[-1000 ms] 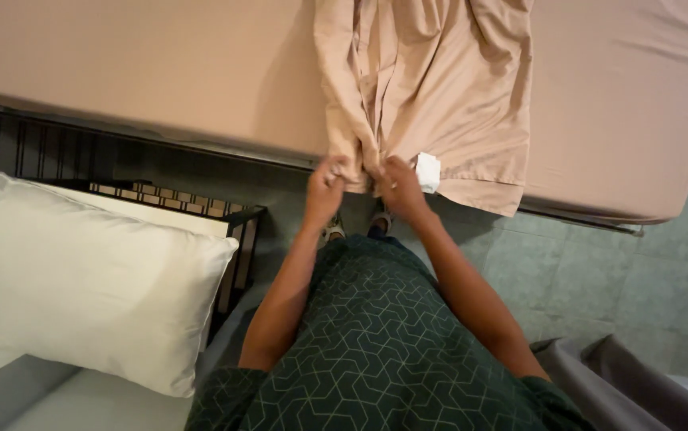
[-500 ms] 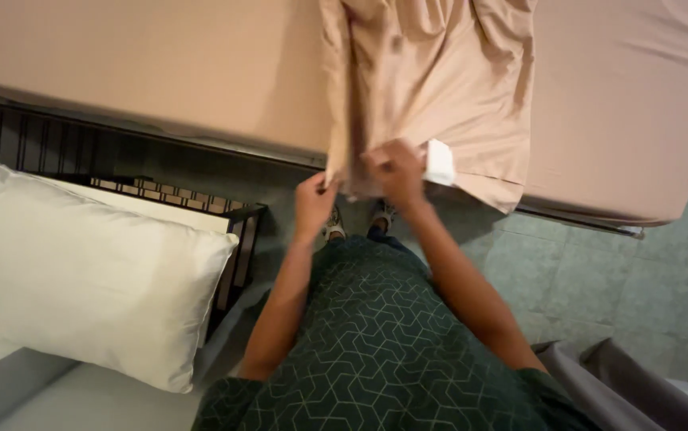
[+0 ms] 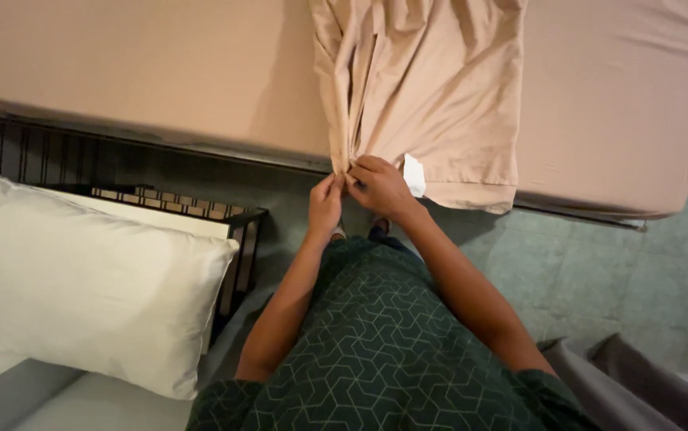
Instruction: The person folds a beige bed sheet on a mattress. They smooth the fabric, fold it in half lengthwise, and then fold it into a compact rectangular shape.
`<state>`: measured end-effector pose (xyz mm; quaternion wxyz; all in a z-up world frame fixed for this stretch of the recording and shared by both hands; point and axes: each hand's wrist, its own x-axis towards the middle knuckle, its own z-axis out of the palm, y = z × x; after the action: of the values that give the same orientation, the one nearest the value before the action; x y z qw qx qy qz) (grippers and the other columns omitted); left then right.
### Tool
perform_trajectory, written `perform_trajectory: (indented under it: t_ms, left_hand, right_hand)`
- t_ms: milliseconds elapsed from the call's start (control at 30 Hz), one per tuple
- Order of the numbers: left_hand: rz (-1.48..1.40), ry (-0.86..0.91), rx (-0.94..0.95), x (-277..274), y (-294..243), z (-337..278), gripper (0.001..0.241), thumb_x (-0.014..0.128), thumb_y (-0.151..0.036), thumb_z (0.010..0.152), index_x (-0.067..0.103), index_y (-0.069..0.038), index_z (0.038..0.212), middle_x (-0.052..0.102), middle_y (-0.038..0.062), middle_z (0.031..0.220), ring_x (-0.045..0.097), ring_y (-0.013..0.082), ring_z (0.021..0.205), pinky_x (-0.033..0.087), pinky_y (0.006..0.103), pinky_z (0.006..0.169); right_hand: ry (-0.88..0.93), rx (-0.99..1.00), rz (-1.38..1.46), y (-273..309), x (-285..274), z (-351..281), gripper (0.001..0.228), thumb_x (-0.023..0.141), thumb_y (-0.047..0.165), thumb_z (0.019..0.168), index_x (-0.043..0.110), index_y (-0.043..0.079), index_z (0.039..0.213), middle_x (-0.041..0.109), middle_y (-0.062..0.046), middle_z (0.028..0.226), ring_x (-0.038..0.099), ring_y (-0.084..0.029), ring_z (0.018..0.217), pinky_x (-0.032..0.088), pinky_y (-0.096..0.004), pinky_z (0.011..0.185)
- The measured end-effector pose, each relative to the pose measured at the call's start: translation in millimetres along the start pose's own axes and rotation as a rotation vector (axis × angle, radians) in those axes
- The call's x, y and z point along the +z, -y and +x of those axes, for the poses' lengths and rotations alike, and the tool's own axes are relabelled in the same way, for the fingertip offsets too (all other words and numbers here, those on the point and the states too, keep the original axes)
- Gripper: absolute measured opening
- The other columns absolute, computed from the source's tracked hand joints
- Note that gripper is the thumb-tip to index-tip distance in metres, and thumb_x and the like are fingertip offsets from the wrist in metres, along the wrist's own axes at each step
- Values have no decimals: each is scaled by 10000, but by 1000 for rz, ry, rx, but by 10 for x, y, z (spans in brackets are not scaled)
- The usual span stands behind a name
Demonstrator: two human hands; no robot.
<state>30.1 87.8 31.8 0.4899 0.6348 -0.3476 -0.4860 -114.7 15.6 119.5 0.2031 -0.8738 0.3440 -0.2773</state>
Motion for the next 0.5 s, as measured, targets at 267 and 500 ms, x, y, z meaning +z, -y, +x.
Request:
perform_trajectory:
  t_ms: [267, 500]
  left_hand:
    - [41, -82, -29, 2, -147, 144, 271, 632, -250, 984, 737, -58, 824, 654, 47, 725, 589, 169, 746, 477, 337, 707]
    - [189, 4, -65, -41, -157, 227, 356, 606, -244, 990, 667, -143, 654, 561, -18, 556, 507, 131, 586, 400, 291, 576]
  right_hand:
    - [-4, 8, 168, 47, -101, -45, 128, 751, 84, 831, 723, 22, 940, 655, -152, 888, 688, -370, 824, 558, -442, 754]
    - [-69, 299, 109, -30, 39, -68, 421, 733, 171, 858, 624, 75, 1253, 704, -192, 927, 694, -434, 872, 552, -529, 787]
